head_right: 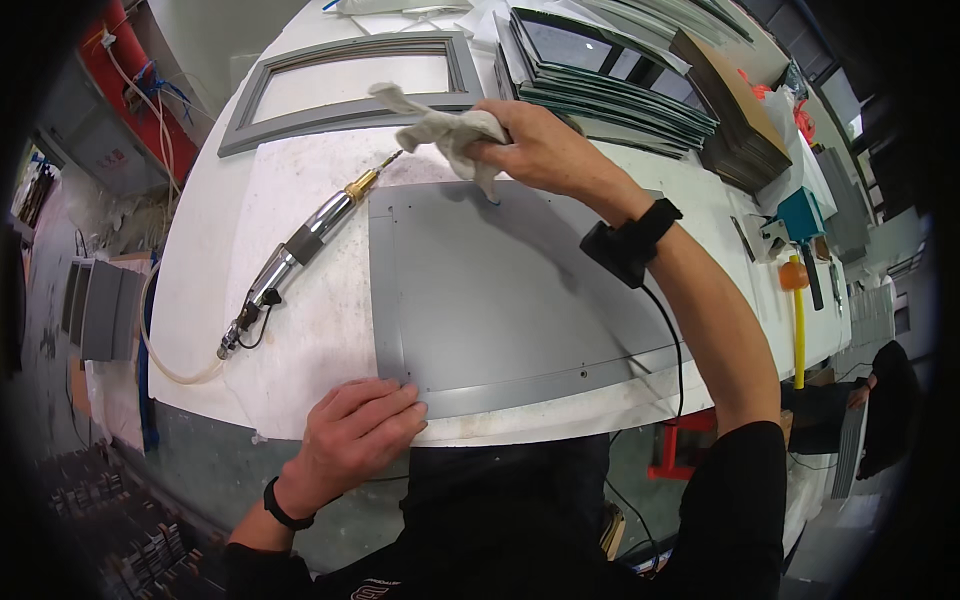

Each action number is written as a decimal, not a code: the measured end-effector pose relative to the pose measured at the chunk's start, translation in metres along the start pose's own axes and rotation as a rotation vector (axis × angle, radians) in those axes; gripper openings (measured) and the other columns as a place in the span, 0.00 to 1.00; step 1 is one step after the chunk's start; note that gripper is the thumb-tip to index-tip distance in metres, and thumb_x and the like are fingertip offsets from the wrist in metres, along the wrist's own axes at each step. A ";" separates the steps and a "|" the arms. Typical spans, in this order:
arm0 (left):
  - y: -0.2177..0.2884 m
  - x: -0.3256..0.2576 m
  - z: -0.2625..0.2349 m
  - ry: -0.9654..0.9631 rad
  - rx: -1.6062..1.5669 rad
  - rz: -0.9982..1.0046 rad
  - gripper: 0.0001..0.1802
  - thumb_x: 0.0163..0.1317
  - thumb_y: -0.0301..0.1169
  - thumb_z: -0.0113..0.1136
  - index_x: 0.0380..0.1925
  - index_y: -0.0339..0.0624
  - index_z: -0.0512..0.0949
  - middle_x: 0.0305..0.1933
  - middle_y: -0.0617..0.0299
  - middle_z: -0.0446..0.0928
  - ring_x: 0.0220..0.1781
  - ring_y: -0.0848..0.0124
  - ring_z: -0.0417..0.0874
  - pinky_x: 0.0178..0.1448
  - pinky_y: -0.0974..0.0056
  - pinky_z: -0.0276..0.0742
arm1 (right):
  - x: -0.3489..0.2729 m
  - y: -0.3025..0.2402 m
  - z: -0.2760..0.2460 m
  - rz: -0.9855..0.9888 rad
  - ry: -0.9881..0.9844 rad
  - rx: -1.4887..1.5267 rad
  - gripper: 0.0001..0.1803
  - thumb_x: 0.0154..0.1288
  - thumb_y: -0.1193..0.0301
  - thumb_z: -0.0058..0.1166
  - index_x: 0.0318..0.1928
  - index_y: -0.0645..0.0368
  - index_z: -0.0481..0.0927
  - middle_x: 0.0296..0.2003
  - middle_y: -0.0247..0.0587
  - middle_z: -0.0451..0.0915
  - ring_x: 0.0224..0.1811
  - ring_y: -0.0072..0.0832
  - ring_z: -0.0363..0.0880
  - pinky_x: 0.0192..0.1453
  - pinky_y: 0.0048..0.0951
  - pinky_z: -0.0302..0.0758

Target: The recorder uses a pneumatic screwdriver to assemble screws into a panel, walks to a storage area to retrieve or inspect more panels, and cleans them with a cloth.

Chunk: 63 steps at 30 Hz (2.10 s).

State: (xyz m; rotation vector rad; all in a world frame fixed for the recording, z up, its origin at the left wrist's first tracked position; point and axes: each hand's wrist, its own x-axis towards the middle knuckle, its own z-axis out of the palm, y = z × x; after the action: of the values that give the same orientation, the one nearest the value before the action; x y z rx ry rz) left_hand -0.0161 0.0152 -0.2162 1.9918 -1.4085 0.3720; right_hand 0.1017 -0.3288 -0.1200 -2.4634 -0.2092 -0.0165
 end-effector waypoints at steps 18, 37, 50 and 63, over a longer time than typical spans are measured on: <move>-0.001 -0.002 0.000 0.002 -0.030 -0.002 0.13 0.56 0.28 0.75 0.41 0.46 0.86 0.50 0.63 0.86 0.51 0.65 0.85 0.65 0.55 0.85 | 0.048 -0.068 0.081 -0.303 -0.097 0.267 0.12 0.71 0.69 0.64 0.51 0.58 0.84 0.41 0.38 0.87 0.44 0.26 0.84 0.53 0.30 0.79; 0.001 -0.027 0.012 0.400 -0.115 -0.079 0.15 0.53 0.19 0.73 0.39 0.41 0.79 0.30 0.63 0.82 0.33 0.64 0.86 0.51 0.57 0.91 | 0.072 -0.099 0.132 -0.771 -0.397 -0.387 0.32 0.59 0.74 0.63 0.66 0.54 0.78 0.52 0.46 0.79 0.52 0.43 0.81 0.58 0.43 0.79; 0.029 -0.039 0.009 0.452 -0.055 -0.393 0.14 0.55 0.16 0.70 0.41 0.39 0.81 0.34 0.55 0.85 0.38 0.56 0.89 0.42 0.60 0.86 | 0.064 -0.137 0.154 -0.704 -0.131 -0.376 0.14 0.60 0.77 0.62 0.45 0.64 0.73 0.40 0.54 0.79 0.38 0.53 0.84 0.45 0.47 0.81; 0.043 0.149 -0.039 0.093 -0.206 -0.267 0.09 0.65 0.21 0.65 0.44 0.34 0.81 0.41 0.53 0.86 0.41 0.62 0.89 0.50 0.63 0.83 | -0.072 -0.076 -0.070 -0.397 0.723 0.368 0.15 0.69 0.63 0.66 0.42 0.62 0.79 0.25 0.33 0.77 0.26 0.25 0.78 0.31 0.34 0.74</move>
State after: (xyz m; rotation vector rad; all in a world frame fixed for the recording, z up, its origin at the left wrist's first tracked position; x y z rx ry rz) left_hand 0.0064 -0.0760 -0.0866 1.9337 -1.0615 0.1882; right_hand 0.0217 -0.3243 -0.0227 -1.8727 -0.3368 -0.9306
